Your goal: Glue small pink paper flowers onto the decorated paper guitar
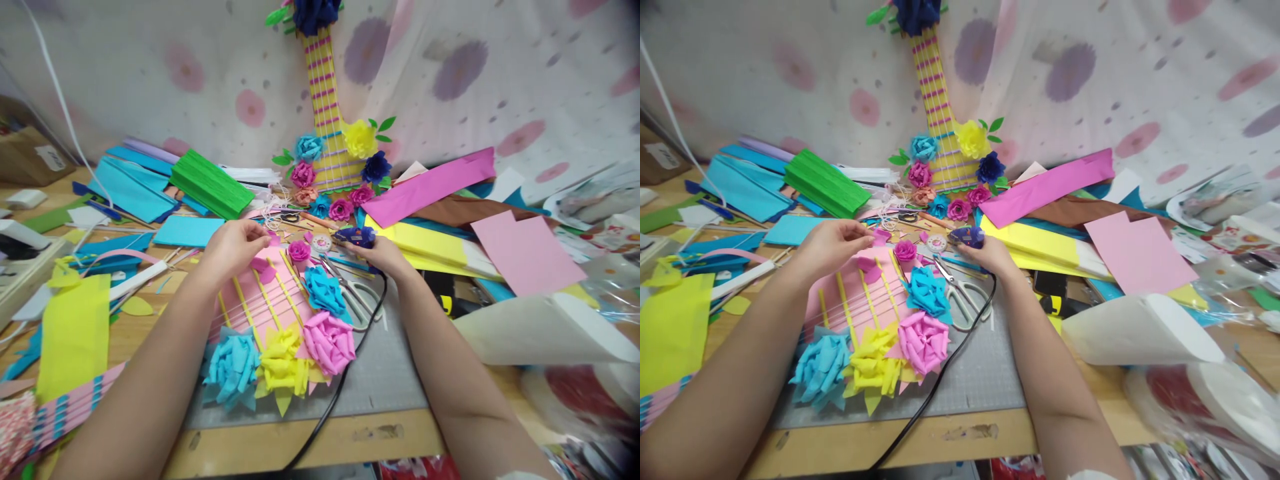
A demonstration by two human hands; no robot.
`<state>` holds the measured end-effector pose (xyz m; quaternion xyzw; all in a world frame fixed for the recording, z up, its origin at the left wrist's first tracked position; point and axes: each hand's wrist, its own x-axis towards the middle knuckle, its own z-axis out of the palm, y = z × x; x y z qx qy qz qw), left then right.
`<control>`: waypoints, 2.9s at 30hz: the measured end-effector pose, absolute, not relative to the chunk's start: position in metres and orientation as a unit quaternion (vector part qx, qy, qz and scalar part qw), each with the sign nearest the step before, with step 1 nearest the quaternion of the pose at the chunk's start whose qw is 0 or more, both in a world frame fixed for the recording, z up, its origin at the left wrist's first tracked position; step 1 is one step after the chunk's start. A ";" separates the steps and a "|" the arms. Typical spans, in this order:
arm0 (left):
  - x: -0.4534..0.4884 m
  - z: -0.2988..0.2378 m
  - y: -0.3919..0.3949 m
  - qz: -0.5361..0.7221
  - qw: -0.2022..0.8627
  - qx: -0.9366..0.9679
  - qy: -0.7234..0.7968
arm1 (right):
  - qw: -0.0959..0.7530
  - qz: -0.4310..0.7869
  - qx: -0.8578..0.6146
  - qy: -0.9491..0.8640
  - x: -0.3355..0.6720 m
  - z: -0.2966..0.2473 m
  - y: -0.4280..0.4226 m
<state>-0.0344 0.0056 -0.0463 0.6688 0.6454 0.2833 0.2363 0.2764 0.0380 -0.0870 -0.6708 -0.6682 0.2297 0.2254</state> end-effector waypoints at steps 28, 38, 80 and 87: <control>-0.031 -0.042 0.003 0.290 0.227 0.671 0.644 | 0.265 0.265 -0.367 -0.852 0.184 -0.047 0.019; -0.036 -0.036 0.000 0.312 0.234 0.660 0.642 | 0.235 0.251 -0.346 -0.873 0.171 -0.052 0.026; 0.010 -0.028 0.066 -0.003 0.273 0.853 0.445 | 0.345 0.208 -0.299 -0.865 0.189 -0.070 0.023; 0.004 -0.033 0.066 0.050 0.366 0.818 0.442 | 0.406 0.332 -0.360 -0.771 0.191 -0.080 0.032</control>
